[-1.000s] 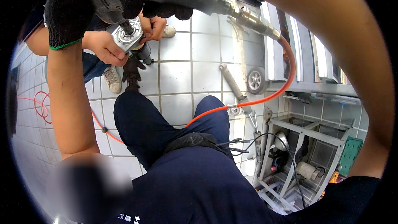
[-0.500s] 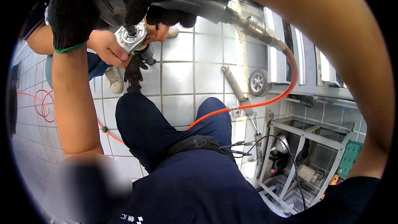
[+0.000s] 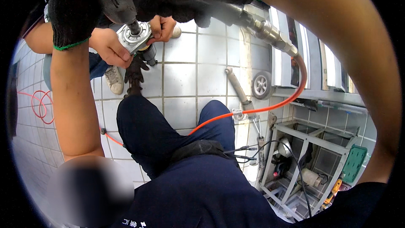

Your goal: The person unpacks a new mechanical part from a box and then sits on the floor to work on it. They use a pneumatic impact wrench and a combination wrench to tighten bolts on the part, which is held by a coworker. The person also retrieves a socket from a tool cart during the process.

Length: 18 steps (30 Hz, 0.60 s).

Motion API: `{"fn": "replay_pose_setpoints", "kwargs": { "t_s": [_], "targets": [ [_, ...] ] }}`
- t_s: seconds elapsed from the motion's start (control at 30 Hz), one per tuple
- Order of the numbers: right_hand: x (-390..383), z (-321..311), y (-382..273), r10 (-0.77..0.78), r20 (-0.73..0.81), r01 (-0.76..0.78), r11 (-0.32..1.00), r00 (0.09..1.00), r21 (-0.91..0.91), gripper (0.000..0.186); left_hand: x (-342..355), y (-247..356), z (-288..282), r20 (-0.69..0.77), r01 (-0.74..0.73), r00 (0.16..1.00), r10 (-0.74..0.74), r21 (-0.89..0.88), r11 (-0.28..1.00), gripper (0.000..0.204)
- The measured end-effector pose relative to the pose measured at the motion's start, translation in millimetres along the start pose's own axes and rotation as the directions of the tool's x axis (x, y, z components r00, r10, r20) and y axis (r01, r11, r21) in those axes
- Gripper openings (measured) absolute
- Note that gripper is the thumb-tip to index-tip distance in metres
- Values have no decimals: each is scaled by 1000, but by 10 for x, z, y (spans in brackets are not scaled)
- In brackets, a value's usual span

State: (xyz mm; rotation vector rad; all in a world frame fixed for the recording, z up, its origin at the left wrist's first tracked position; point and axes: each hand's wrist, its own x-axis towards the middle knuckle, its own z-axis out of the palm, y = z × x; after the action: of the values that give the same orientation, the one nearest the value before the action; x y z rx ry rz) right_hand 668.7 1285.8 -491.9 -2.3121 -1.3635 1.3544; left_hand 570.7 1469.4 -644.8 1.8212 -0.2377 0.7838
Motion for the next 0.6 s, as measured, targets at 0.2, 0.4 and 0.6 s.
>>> {"fn": "replay_pose_setpoints", "kwargs": {
  "t_s": [0.2,0.4,0.6],
  "targets": [
    [87,-95,-50,64,117,-74,994,991,75,30,-5,-36,-31,-6,-5,1000,5,-10,1000,31],
    [96,-79,112,-41,75,36,997,996,61,30,-6,-51,-17,-5,-4,1000,4,-16,1000,31],
    [71,-37,11,-18,45,14,996,999,83,28,-32,-48,-34,-7,-1,1000,1,-14,1000,32]
  ]
}}
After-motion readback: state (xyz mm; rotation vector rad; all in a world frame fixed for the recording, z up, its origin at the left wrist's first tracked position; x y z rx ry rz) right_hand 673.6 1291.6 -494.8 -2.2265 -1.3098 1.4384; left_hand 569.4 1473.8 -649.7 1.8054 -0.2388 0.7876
